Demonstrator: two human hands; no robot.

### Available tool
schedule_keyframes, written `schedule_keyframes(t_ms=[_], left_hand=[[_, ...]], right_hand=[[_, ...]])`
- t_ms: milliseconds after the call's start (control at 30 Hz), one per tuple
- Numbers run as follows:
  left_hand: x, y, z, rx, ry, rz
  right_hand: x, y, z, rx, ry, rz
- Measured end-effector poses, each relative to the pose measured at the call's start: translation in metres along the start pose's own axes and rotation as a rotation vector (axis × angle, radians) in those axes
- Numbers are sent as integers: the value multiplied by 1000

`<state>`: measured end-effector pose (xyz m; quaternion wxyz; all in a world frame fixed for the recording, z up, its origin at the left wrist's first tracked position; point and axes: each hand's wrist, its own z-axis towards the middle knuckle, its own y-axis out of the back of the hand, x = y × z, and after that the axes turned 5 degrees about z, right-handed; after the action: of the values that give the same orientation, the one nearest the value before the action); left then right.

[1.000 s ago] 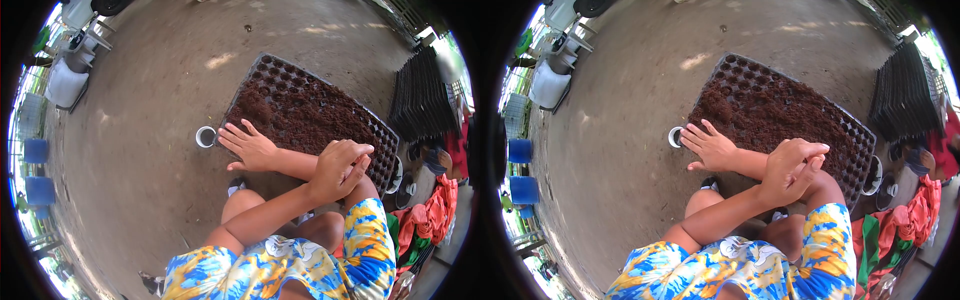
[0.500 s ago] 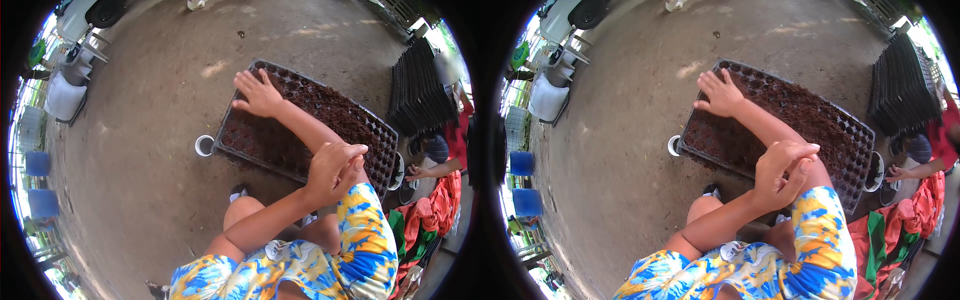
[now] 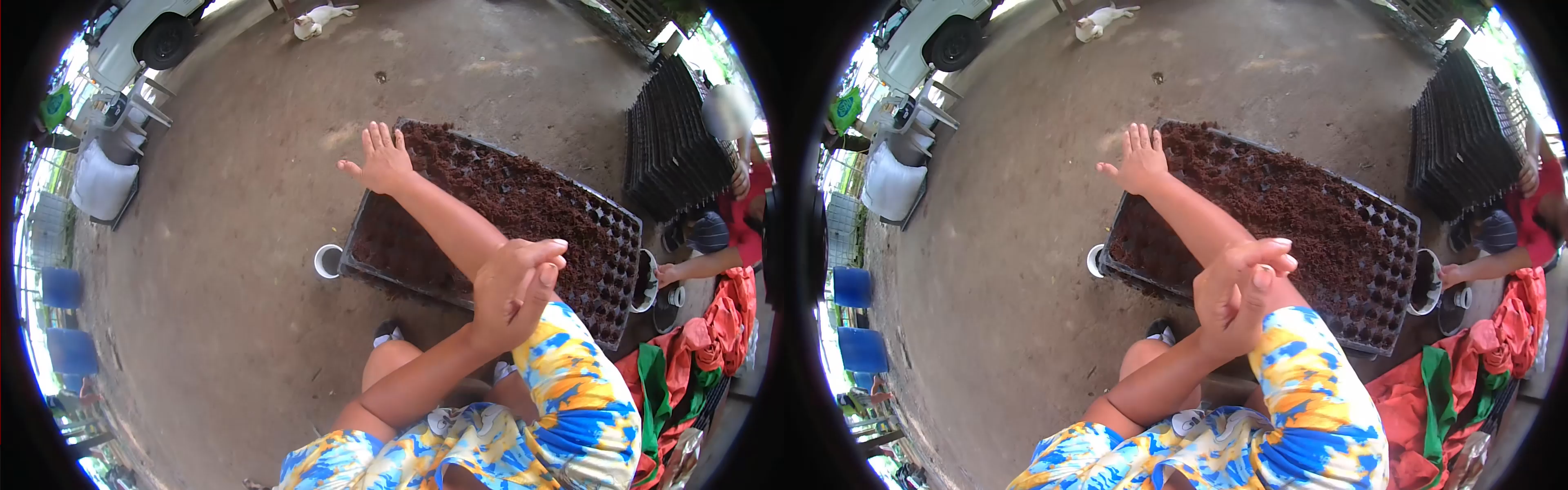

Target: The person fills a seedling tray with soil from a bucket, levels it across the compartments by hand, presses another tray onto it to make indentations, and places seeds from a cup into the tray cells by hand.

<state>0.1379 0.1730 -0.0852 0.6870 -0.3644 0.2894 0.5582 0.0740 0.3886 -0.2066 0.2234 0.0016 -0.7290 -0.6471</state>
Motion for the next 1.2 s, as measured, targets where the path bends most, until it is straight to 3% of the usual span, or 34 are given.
schedule_keyframes(t_ms=[167, 333, 400, 500, 600, 767, 833, 900, 933, 1000, 1133, 1200], left_hand=[[0, 6, 4, -84, 42, -20], [7, 14, 0, -34, 63, -1], [0, 12, -2, -6, 43, -26], [-2, 6, 0, -49, 7, -3], [3, 4, 4, -142, 40, -101], [1, 11, 6, -127, 79, 63], [0, 14, 9, -130, 58, 58], [0, 17, 10, -143, 46, 76], [0, 17, 9, -145, 55, 68], [1, 16, 9, -154, 66, 56], [-1, 5, -2, -34, 85, -10], [1, 4, -6, 39, 37, 68]], right_hand=[[-54, 8, -12, -240, -170, 44], [-159, 49, -118, -228, -602, -88], [-144, 62, -121, -355, -603, -10], [-54, 57, -82, -178, -232, 26], [-43, -3, -42, -284, -6, 85], [-153, 52, -124, -240, -450, -49], [-175, 77, -176, -86, -499, -219], [-178, 115, -222, -229, -529, -207], [-213, 105, -243, -396, -540, -240], [-256, 80, -268, -356, -772, -117], [-226, 73, -224, -346, -611, -10], [-206, 58, -177, -417, -423, 27]])
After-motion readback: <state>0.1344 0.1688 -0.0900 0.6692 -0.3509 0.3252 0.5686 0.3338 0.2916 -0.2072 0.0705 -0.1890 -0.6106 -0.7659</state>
